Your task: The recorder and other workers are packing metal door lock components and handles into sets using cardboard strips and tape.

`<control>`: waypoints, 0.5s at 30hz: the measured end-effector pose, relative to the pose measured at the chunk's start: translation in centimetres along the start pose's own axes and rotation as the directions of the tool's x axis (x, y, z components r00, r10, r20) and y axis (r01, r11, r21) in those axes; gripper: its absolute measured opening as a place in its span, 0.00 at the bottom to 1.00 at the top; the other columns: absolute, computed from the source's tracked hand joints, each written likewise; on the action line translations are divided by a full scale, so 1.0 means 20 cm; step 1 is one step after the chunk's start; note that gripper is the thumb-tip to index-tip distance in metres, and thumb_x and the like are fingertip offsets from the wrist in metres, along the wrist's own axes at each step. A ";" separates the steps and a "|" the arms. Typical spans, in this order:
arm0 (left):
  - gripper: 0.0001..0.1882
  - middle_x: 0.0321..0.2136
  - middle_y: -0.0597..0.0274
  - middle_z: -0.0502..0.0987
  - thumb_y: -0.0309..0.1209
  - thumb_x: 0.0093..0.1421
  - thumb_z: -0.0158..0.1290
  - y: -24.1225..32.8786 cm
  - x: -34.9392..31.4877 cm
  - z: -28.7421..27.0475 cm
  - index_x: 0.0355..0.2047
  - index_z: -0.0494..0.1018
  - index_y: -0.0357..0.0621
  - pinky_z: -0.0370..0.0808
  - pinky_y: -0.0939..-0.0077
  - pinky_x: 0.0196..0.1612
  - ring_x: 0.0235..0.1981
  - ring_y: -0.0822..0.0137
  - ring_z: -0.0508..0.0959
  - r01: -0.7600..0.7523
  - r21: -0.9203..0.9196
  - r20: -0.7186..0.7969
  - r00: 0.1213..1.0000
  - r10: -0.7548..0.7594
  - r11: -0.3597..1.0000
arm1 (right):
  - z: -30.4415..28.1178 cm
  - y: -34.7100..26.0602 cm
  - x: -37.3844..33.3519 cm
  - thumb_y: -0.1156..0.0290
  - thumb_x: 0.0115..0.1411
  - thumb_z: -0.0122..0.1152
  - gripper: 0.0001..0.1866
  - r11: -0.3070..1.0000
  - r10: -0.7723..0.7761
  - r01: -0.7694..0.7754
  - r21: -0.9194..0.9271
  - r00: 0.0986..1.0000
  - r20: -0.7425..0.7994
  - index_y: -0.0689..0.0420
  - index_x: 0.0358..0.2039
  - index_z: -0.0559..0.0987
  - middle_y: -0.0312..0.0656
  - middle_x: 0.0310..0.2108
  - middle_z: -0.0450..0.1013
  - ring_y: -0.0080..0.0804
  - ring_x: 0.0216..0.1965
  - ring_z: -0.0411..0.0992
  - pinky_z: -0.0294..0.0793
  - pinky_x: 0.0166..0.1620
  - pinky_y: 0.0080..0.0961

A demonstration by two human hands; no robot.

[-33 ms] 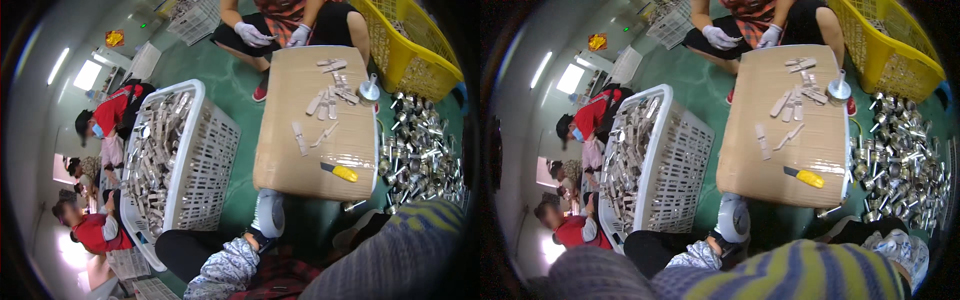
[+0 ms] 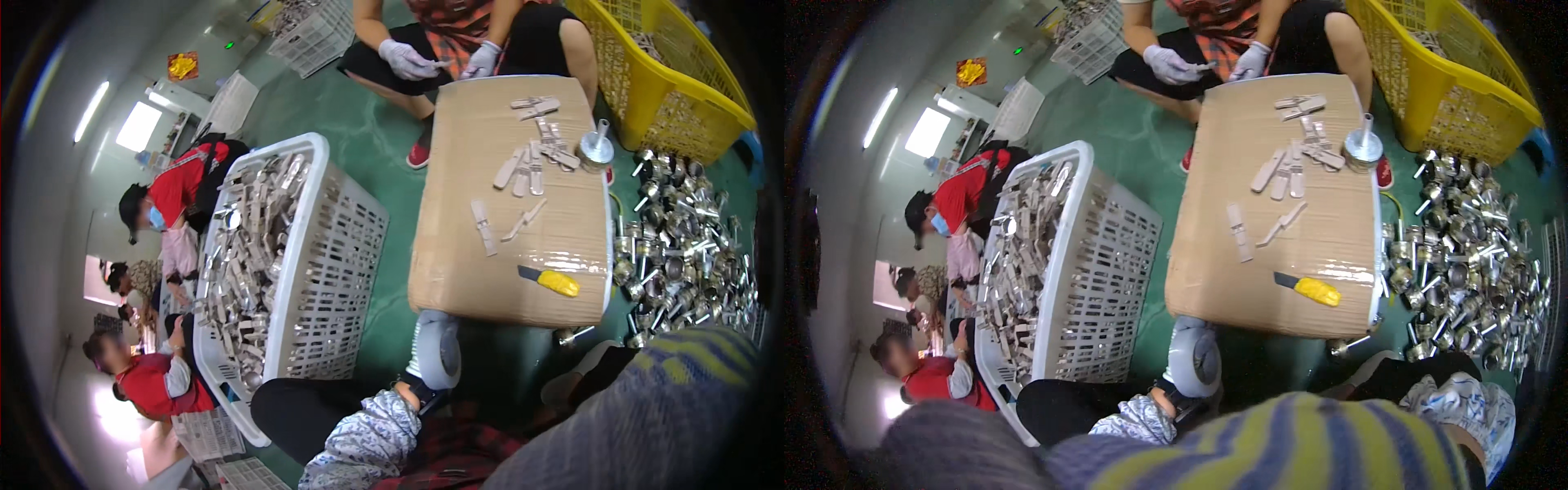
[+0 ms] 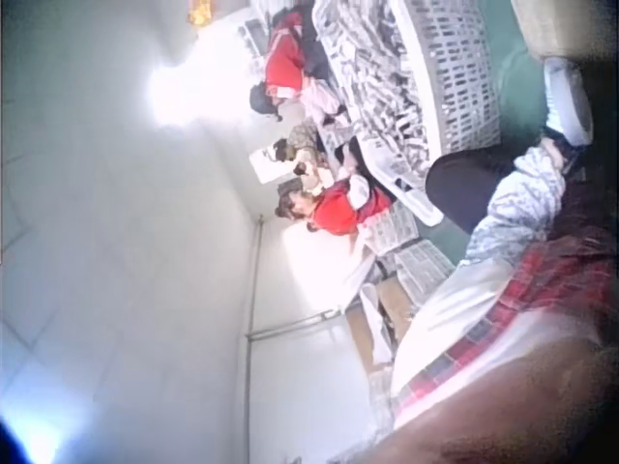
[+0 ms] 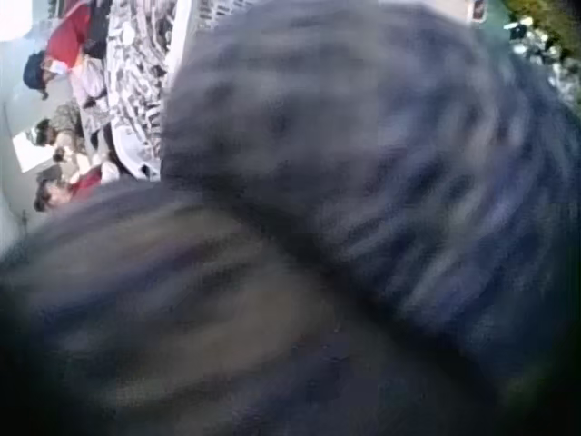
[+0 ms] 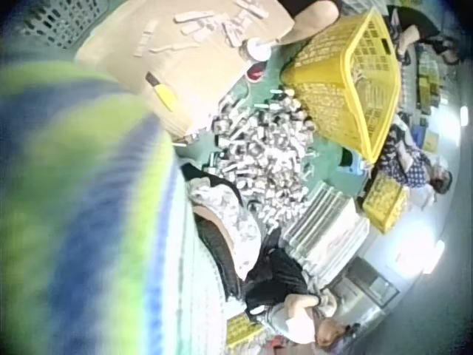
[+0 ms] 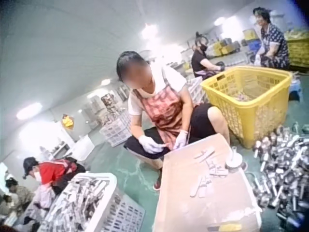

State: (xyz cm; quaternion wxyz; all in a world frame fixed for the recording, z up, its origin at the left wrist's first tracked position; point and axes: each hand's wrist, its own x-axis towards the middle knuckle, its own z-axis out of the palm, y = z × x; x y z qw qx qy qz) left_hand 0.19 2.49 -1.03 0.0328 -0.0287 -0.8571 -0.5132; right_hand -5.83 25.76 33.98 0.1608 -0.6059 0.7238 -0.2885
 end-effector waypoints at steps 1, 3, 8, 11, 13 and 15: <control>0.11 0.42 0.58 0.72 0.27 0.63 0.46 -0.08 -0.03 0.01 0.46 0.67 0.42 0.68 0.72 0.44 0.41 0.66 0.72 -0.012 -0.015 0.018 1.000 0.012 1.000 | 0.00 0.00 -0.02 0.75 0.51 0.54 0.09 1.000 0.013 -0.013 -0.006 1.000 -0.010 0.59 0.34 0.76 0.44 0.26 0.73 0.44 0.26 0.73 0.72 0.30 0.36; 0.08 0.34 0.53 0.74 0.27 0.58 0.46 -0.43 -0.20 -0.08 0.36 0.71 0.39 0.68 0.68 0.42 0.37 0.58 0.72 0.414 -0.076 -0.010 0.910 -0.415 0.907 | -0.02 -0.02 0.01 0.75 0.51 0.54 0.09 0.999 -0.029 0.029 -0.017 0.999 -0.030 0.59 0.34 0.76 0.44 0.26 0.72 0.44 0.26 0.73 0.72 0.29 0.37; 0.05 0.26 0.54 0.74 0.25 0.53 0.47 0.11 0.04 0.00 0.26 0.72 0.38 0.68 0.65 0.38 0.34 0.57 0.73 -0.412 0.491 -0.109 0.845 0.524 0.767 | -0.03 0.02 0.00 0.75 0.50 0.55 0.09 0.997 0.054 -0.057 -0.053 0.997 -0.064 0.59 0.33 0.76 0.43 0.25 0.72 0.44 0.25 0.73 0.71 0.28 0.37; 0.04 0.25 0.62 0.72 0.24 0.56 0.46 -0.12 -0.05 -0.03 0.27 0.71 0.43 0.68 0.71 0.34 0.31 0.65 0.71 0.062 -0.069 -0.140 0.988 -0.071 0.996 | -0.08 -0.03 -0.09 0.75 0.49 0.55 0.09 0.989 0.100 -0.121 -0.083 0.969 -0.226 0.59 0.33 0.76 0.43 0.25 0.72 0.45 0.24 0.73 0.71 0.28 0.38; 0.07 0.26 0.75 0.64 0.30 0.65 0.40 -0.13 -0.11 -0.04 0.32 0.68 0.54 0.64 0.82 0.30 0.27 0.77 0.66 0.252 -0.726 -0.105 0.879 -0.465 0.640 | -0.07 -0.02 -0.11 0.74 0.49 0.55 0.09 0.982 0.126 -0.167 -0.087 0.928 -0.351 0.59 0.33 0.76 0.43 0.24 0.72 0.45 0.24 0.72 0.71 0.27 0.38; 0.10 0.23 0.76 0.64 0.33 0.67 0.38 -0.10 -0.02 0.11 0.32 0.69 0.58 0.64 0.82 0.26 0.24 0.77 0.65 0.050 0.000 -0.151 0.987 -0.050 0.999 | -0.02 0.05 -0.12 0.74 0.49 0.55 0.09 0.936 0.247 -0.335 -0.106 0.842 -0.480 0.58 0.32 0.76 0.43 0.24 0.72 0.45 0.23 0.72 0.71 0.27 0.38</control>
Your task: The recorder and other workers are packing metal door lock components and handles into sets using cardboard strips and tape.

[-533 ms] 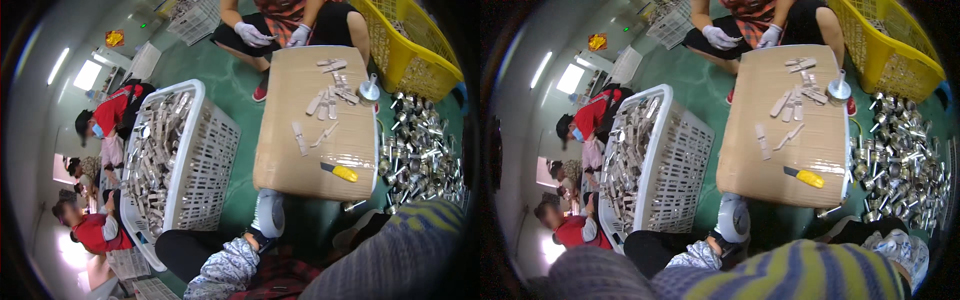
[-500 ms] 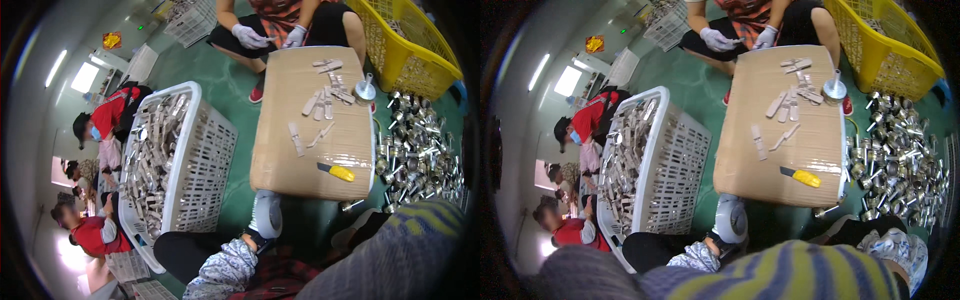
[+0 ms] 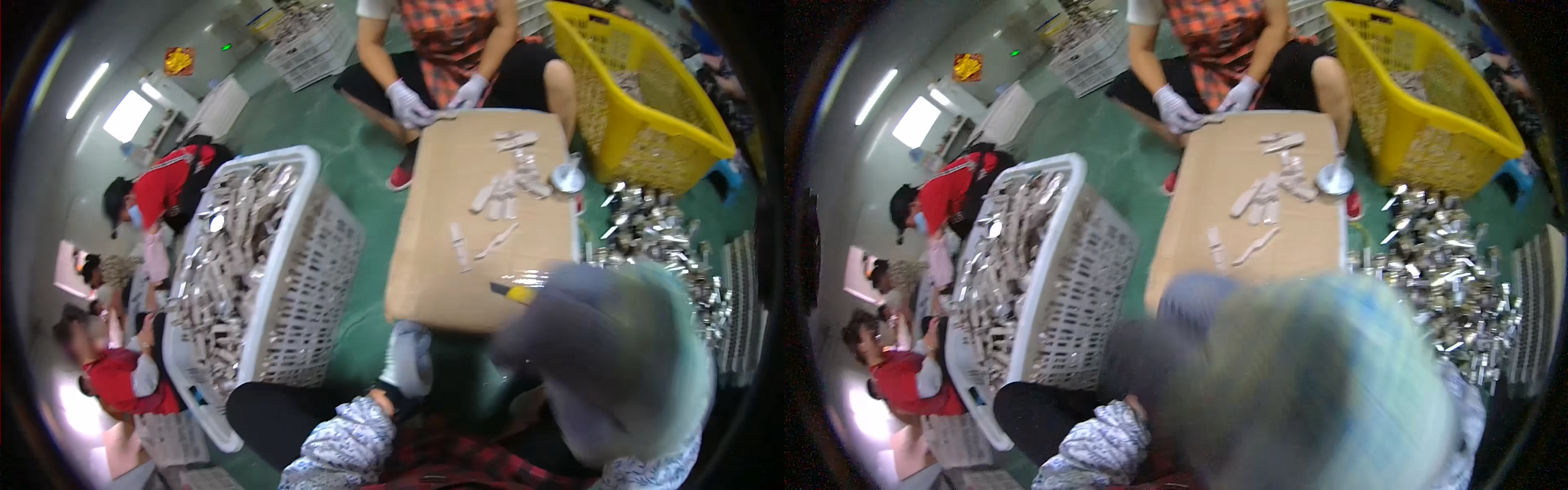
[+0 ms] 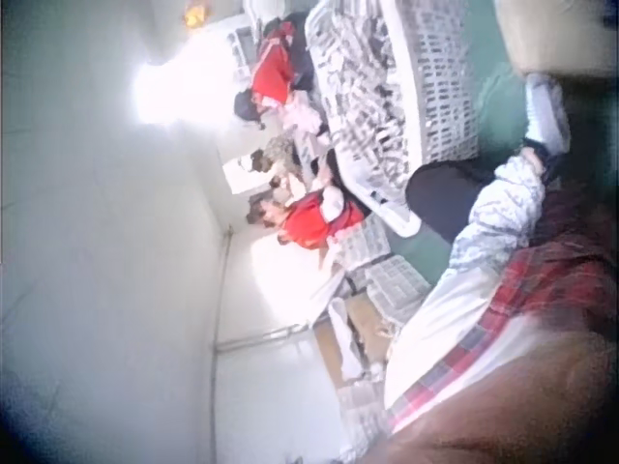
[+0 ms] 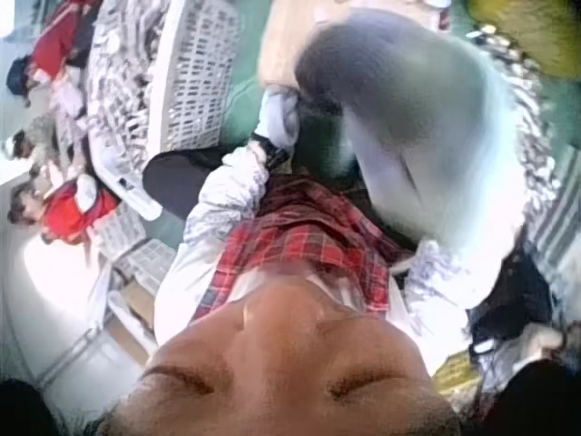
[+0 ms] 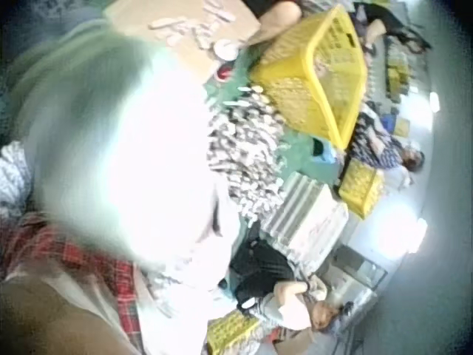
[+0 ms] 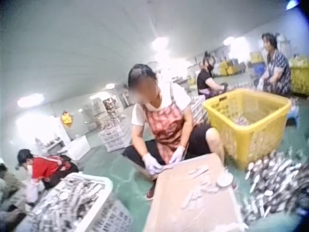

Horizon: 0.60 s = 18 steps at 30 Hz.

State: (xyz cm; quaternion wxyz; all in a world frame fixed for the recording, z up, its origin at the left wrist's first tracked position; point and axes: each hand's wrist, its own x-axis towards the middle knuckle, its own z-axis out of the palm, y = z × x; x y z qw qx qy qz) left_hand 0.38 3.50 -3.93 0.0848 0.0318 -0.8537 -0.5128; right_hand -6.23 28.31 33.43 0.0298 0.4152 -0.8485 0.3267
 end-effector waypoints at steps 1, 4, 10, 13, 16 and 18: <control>0.13 0.20 0.77 0.64 0.36 0.68 0.35 -0.03 -0.01 -0.12 0.32 0.70 0.62 0.63 0.83 0.22 0.20 0.78 0.64 -0.329 0.756 0.175 0.935 0.310 0.566 | 0.19 0.17 0.07 0.74 0.48 0.53 0.08 0.988 -0.119 0.127 0.091 0.989 -0.093 0.57 0.30 0.76 0.45 0.23 0.71 0.48 0.24 0.72 0.70 0.27 0.41; 0.10 0.24 0.69 0.65 0.29 0.62 0.37 0.13 -0.01 -0.15 0.26 0.67 0.55 0.66 0.81 0.29 0.29 0.71 0.69 -0.387 0.764 0.268 0.918 0.292 0.516 | 0.46 0.45 0.10 0.72 0.49 0.55 0.09 0.913 0.305 -0.232 -0.337 0.935 0.181 0.59 0.31 0.77 0.52 0.27 0.75 0.51 0.29 0.75 0.75 0.32 0.41; 0.20 0.41 0.56 0.70 0.30 0.50 0.44 0.08 -0.07 -0.18 0.45 0.66 0.39 0.65 0.70 0.49 0.44 0.61 0.69 -0.005 -0.020 -0.099 0.995 0.003 1.000 | 0.67 0.68 -0.02 0.65 0.43 0.68 0.18 0.813 0.550 -0.343 -0.472 0.720 0.424 0.53 0.38 0.82 0.46 0.39 0.78 0.43 0.42 0.77 0.77 0.42 0.37; 0.18 0.35 0.53 0.71 0.32 0.48 0.45 0.17 -0.08 -0.09 0.40 0.68 0.38 0.62 0.58 0.54 0.41 0.54 0.69 -0.390 0.259 -0.051 0.908 0.415 0.884 | 0.74 0.72 -0.14 0.65 0.43 0.69 0.21 0.818 0.549 -0.312 -0.483 0.676 0.492 0.51 0.41 0.82 0.44 0.41 0.78 0.42 0.44 0.76 0.76 0.43 0.40; 0.28 0.38 0.40 0.72 0.37 0.39 0.51 0.17 -0.04 -0.19 0.41 0.70 0.34 0.63 0.45 0.52 0.42 0.39 0.69 -0.596 0.425 0.250 0.801 0.544 0.681 | 0.93 0.87 -0.15 0.70 0.49 0.63 0.13 0.819 0.510 -0.308 -0.483 0.778 0.367 0.56 0.37 0.81 0.47 0.38 0.78 0.43 0.41 0.77 0.77 0.39 0.38; 0.28 0.38 0.39 0.72 0.37 0.38 0.53 0.16 -0.04 -0.22 0.41 0.70 0.35 0.63 0.44 0.52 0.43 0.39 0.69 -0.603 0.454 0.299 0.797 0.525 0.656 | 0.89 0.86 -0.13 0.70 0.50 0.62 0.12 0.820 0.521 -0.325 -0.472 0.766 0.378 0.56 0.37 0.82 0.47 0.37 0.78 0.44 0.41 0.77 0.77 0.39 0.39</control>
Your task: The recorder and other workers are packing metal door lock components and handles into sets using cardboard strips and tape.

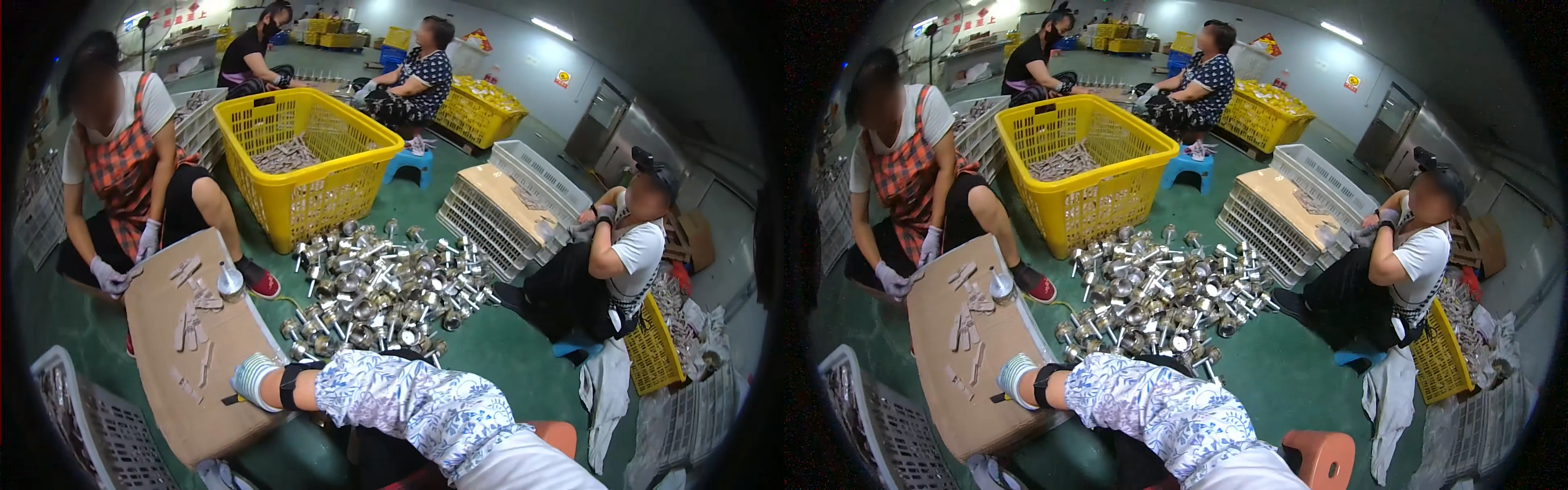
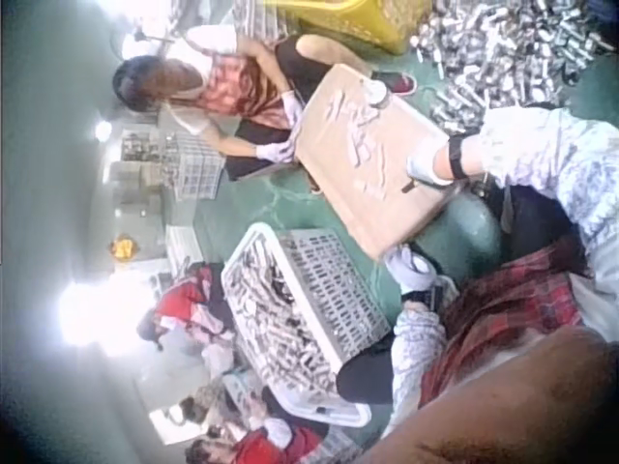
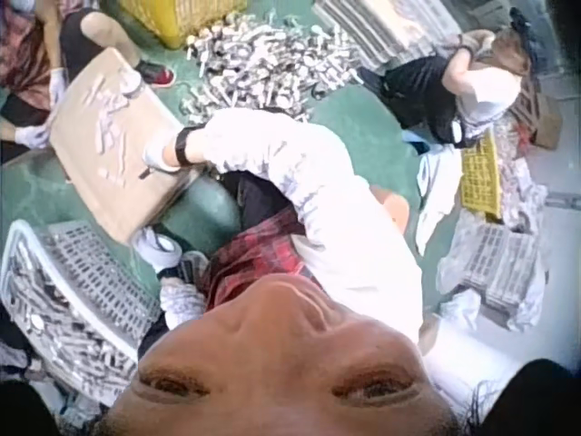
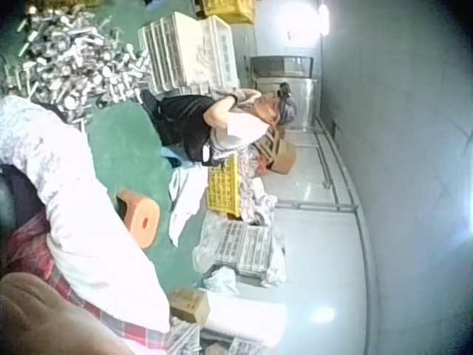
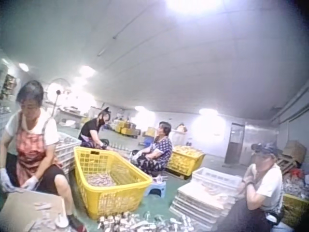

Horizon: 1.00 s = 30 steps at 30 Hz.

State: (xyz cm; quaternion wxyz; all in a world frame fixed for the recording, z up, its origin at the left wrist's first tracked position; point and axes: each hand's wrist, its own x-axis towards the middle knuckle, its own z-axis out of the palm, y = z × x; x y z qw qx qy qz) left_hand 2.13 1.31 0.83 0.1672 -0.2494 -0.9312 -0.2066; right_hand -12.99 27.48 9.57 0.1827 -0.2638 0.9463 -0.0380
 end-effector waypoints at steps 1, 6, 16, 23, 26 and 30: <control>0.28 0.38 0.39 0.72 0.37 0.38 0.53 0.00 0.00 0.00 0.41 0.70 0.35 0.63 0.44 0.52 0.43 0.39 0.69 -0.007 -0.002 -0.002 1.000 0.007 1.000 | -0.01 0.00 0.00 0.71 0.52 0.60 0.11 1.000 -0.001 0.001 0.025 1.000 0.024 0.57 0.37 0.82 0.47 0.37 0.78 0.44 0.40 0.77 0.77 0.39 0.39; 0.28 0.40 0.38 0.71 0.35 0.39 0.53 0.00 -0.01 -0.01 0.43 0.69 0.34 0.62 0.42 0.53 0.45 0.39 0.67 0.008 0.050 0.042 0.999 -0.010 0.999 | -0.05 -0.03 0.00 0.68 0.50 0.64 0.16 1.000 0.006 -0.004 -0.027 0.997 0.074 0.54 0.41 0.82 0.44 0.42 0.78 0.43 0.44 0.76 0.76 0.40 0.40; 0.29 0.40 0.38 0.71 0.35 0.37 0.54 0.01 0.01 -0.02 0.42 0.70 0.34 0.62 0.45 0.54 0.46 0.38 0.67 0.058 0.059 0.097 0.993 -0.064 0.997 | -0.04 0.01 0.00 0.69 0.42 0.70 0.16 0.992 -0.008 0.023 -0.122 0.992 0.125 0.55 0.35 0.84 0.43 0.35 0.80 0.41 0.39 0.78 0.77 0.37 0.36; 0.30 0.41 0.37 0.71 0.36 0.36 0.54 0.03 0.03 -0.03 0.41 0.71 0.33 0.61 0.45 0.54 0.46 0.38 0.68 0.061 0.052 0.103 0.993 -0.066 0.997 | -0.05 0.01 -0.01 0.69 0.41 0.70 0.16 0.990 -0.012 0.032 -0.135 0.989 0.144 0.54 0.35 0.84 0.43 0.35 0.80 0.41 0.38 0.79 0.77 0.36 0.37; 0.28 0.42 0.37 0.71 0.36 0.37 0.53 0.02 0.01 -0.03 0.40 0.71 0.32 0.62 0.45 0.54 0.45 0.38 0.68 0.055 0.028 0.059 0.997 -0.056 0.998 | -0.03 0.01 0.03 0.70 0.41 0.70 0.16 0.989 -0.027 0.052 -0.135 0.984 0.177 0.55 0.35 0.84 0.43 0.35 0.80 0.42 0.38 0.79 0.77 0.36 0.38; 0.26 0.41 0.36 0.71 0.36 0.39 0.52 -0.01 -0.02 -0.02 0.39 0.71 0.31 0.62 0.44 0.54 0.45 0.37 0.68 0.072 0.033 0.094 0.993 -0.074 0.997 | -0.04 0.01 0.02 0.70 0.41 0.70 0.17 0.993 -0.020 0.040 -0.108 0.984 0.179 0.54 0.36 0.84 0.43 0.35 0.80 0.42 0.39 0.78 0.77 0.37 0.38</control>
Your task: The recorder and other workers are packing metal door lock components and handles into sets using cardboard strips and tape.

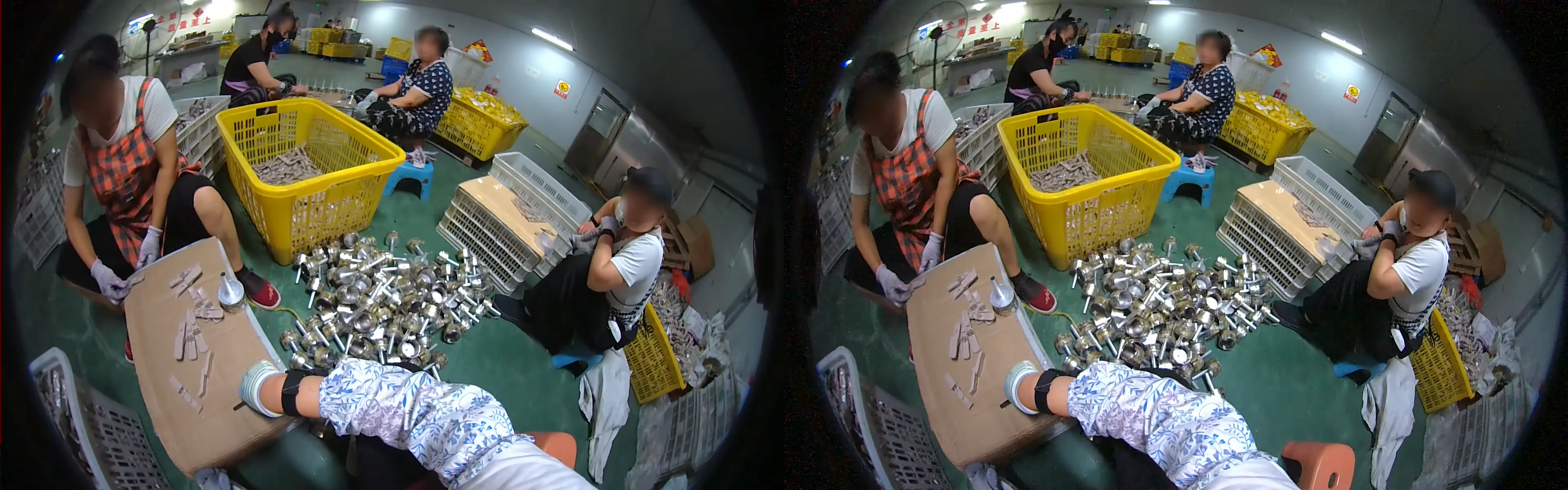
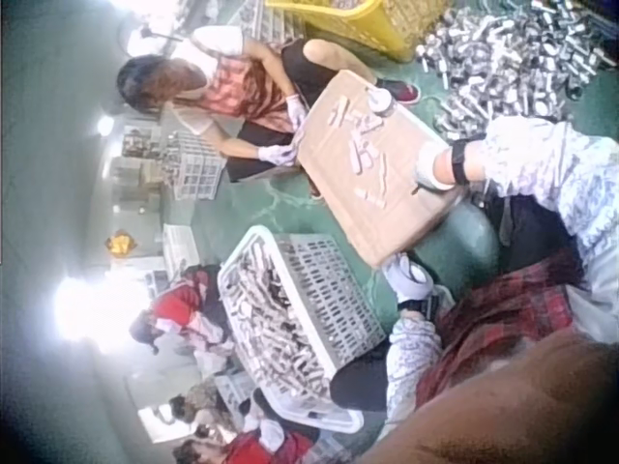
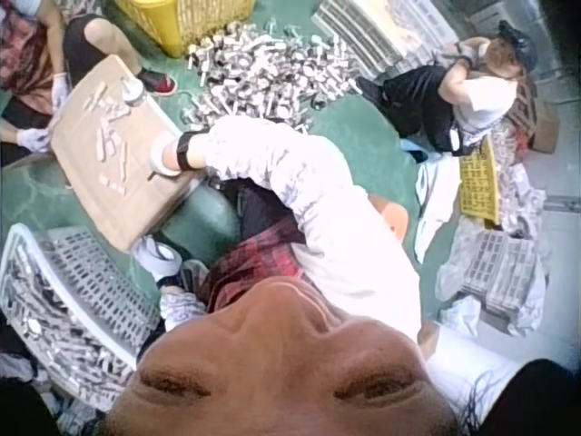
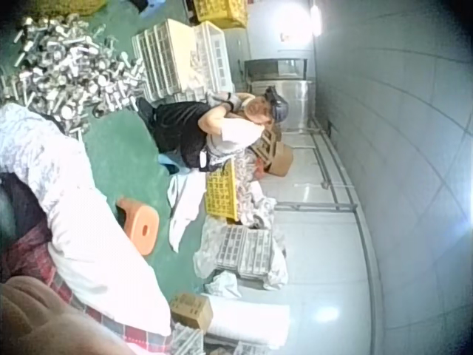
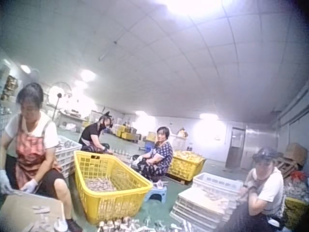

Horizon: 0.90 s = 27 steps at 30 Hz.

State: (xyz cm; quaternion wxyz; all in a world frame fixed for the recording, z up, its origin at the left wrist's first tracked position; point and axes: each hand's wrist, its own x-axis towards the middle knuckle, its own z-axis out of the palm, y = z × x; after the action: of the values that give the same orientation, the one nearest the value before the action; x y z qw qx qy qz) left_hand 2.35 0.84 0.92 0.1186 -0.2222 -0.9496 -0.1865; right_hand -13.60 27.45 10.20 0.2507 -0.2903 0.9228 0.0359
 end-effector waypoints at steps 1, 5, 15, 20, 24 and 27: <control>0.26 0.41 0.36 0.71 0.36 0.39 0.52 0.00 0.00 0.01 0.39 0.71 0.31 0.62 0.44 0.54 0.45 0.37 0.68 0.003 0.001 0.008 1.000 -0.003 1.000 | -0.01 0.01 -0.01 0.70 0.42 0.70 0.17 1.000 -0.004 0.004 -0.024 1.000 -0.008 0.54 0.36 0.84 0.43 0.36 0.80 0.42 0.39 0.78 0.77 0.37 0.38; 0.24 0.39 0.37 0.71 0.34 0.40 0.51 0.06 0.06 -0.02 0.39 0.72 0.33 0.63 0.44 0.53 0.45 0.37 0.67 -0.009 -0.009 -0.069 0.998 0.008 1.000 | -0.04 0.02 0.00 0.69 0.41 0.70 0.17 0.997 -0.019 0.019 -0.079 1.000 0.005 0.52 0.36 0.84 0.41 0.38 0.79 0.40 0.40 0.78 0.77 0.37 0.38; 0.23 0.37 0.38 0.72 0.35 0.41 0.52 0.08 0.07 -0.06 0.37 0.72 0.35 0.63 0.48 0.52 0.45 0.39 0.68 0.044 0.001 0.000 0.999 -0.044 0.999 | 0.00 0.01 0.02 0.69 0.47 0.66 0.15 1.000 0.012 -0.012 -0.014 1.000 0.005 0.54 0.38 0.84 0.43 0.39 0.79 0.41 0.41 0.78 0.77 0.37 0.39; 0.21 0.38 0.39 0.72 0.36 0.43 0.51 0.07 0.08 -0.07 0.36 0.72 0.35 0.62 0.51 0.53 0.45 0.41 0.68 0.070 0.036 0.065 0.995 -0.073 0.997 | -0.03 0.02 -0.01 0.70 0.49 0.64 0.16 0.999 0.035 -0.035 0.000 0.999 0.022 0.52 0.41 0.83 0.41 0.43 0.78 0.43 0.45 0.76 0.77 0.41 0.39; 0.16 0.34 0.42 0.72 0.34 0.44 0.49 0.12 0.09 -0.07 0.33 0.72 0.37 0.62 0.52 0.48 0.41 0.42 0.68 0.148 -0.179 -0.158 0.971 -0.177 0.973 | 0.00 0.04 -0.02 0.69 0.50 0.62 0.15 0.999 0.037 -0.037 0.036 0.999 -0.014 0.53 0.40 0.83 0.44 0.43 0.77 0.45 0.44 0.76 0.76 0.43 0.40; 0.15 0.34 0.41 0.70 0.31 0.43 0.49 0.08 0.05 -0.08 0.32 0.70 0.36 0.62 0.53 0.47 0.40 0.43 0.67 -0.001 -0.054 -0.050 0.999 -0.002 0.999 | -0.04 0.04 -0.04 0.71 0.51 0.60 0.15 0.999 0.010 -0.009 0.045 1.000 -0.029 0.55 0.41 0.82 0.49 0.43 0.77 0.45 0.45 0.76 0.76 0.44 0.41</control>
State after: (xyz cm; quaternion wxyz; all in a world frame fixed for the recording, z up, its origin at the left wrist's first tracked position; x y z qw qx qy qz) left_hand 2.51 1.95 3.19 0.1361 -0.2202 -0.9410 -0.2177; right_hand -13.76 28.34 11.34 0.2436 -0.2808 0.9283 0.0120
